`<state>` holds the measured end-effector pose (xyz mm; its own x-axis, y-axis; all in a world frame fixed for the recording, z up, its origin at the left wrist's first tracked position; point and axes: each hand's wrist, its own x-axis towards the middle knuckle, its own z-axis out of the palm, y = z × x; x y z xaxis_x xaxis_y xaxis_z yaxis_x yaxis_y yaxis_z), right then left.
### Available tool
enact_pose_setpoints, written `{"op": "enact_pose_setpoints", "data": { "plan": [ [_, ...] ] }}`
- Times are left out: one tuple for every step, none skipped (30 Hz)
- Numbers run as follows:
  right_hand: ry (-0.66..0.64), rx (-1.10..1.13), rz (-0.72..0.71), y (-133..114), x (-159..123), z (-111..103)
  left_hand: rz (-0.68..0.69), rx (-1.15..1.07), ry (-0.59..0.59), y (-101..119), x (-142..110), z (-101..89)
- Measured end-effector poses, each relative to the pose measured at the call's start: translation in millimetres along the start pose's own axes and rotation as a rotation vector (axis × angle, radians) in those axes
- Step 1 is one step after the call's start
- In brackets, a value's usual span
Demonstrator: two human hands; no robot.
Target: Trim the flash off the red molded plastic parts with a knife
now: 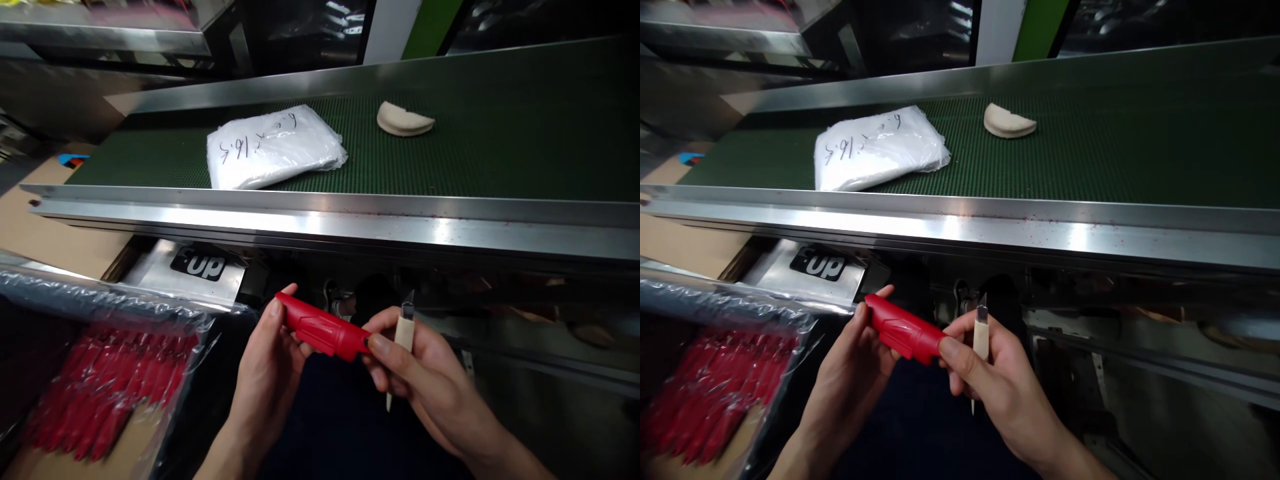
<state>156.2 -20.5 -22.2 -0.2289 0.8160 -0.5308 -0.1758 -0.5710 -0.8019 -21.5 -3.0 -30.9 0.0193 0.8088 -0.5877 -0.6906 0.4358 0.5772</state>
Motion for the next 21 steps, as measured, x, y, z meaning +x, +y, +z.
{"op": "enact_pose_setpoints", "data": {
  "plan": [
    [0.011,-0.016,0.001,0,0,1,0.026,0.026,-0.002,0,-1,0.4],
    [0.025,-0.040,0.000,0,-1,1,0.051,0.054,-0.003,0,-2,0.6],
    [0.038,-0.075,-0.008,0,-1,2,0.075,0.079,-0.005,0,-2,0.5],
    [0.055,-0.120,-0.019,1,-1,2,0.099,0.095,-0.002,0,-3,0.3],
    [0.069,-0.174,-0.032,1,-1,2,0.120,0.103,0.001,0,-3,0.0],
    [0.082,-0.231,-0.049,1,-1,3,0.137,0.104,0.001,0,-4,-0.1],
    [0.093,-0.288,-0.069,2,-1,3,0.153,0.103,-0.001,0,-4,0.1],
    [0.101,-0.335,-0.091,2,-1,4,0.165,0.103,-0.003,1,-5,0.6],
    [0.106,-0.373,-0.112,2,0,4,0.173,0.108,0.000,1,-6,1.5],
    [0.110,-0.400,-0.134,2,0,5,0.177,0.116,0.011,2,-7,2.7],
    [0.115,-0.422,-0.155,3,1,6,0.176,0.132,0.025,2,-9,4.1],
    [0.125,-0.441,-0.168,3,1,7,0.173,0.149,0.047,2,-10,5.6],
    [0.137,-0.454,-0.175,4,2,7,0.171,0.166,0.071,2,-12,7.0],
    [0.154,-0.462,-0.177,4,2,7,0.170,0.176,0.091,3,-14,8.3],
    [0.174,-0.463,-0.178,5,2,7,0.173,0.183,0.104,3,-15,9.4],
    [0.191,-0.456,-0.177,5,3,7,0.176,0.186,0.112,3,-16,10.2],
    [0.201,-0.445,-0.175,5,3,6,0.177,0.184,0.112,2,-16,10.8],
    [0.204,-0.430,-0.175,6,2,6,0.176,0.178,0.109,2,-16,11.1],
    [0.199,-0.414,-0.173,6,2,5,0.170,0.172,0.101,2,-16,11.0],
    [0.190,-0.400,-0.168,6,2,5,0.163,0.166,0.095,2,-15,10.6],
    [0.183,-0.388,-0.168,7,2,5,0.159,0.158,0.088,1,-14,9.9]
  ]
}}
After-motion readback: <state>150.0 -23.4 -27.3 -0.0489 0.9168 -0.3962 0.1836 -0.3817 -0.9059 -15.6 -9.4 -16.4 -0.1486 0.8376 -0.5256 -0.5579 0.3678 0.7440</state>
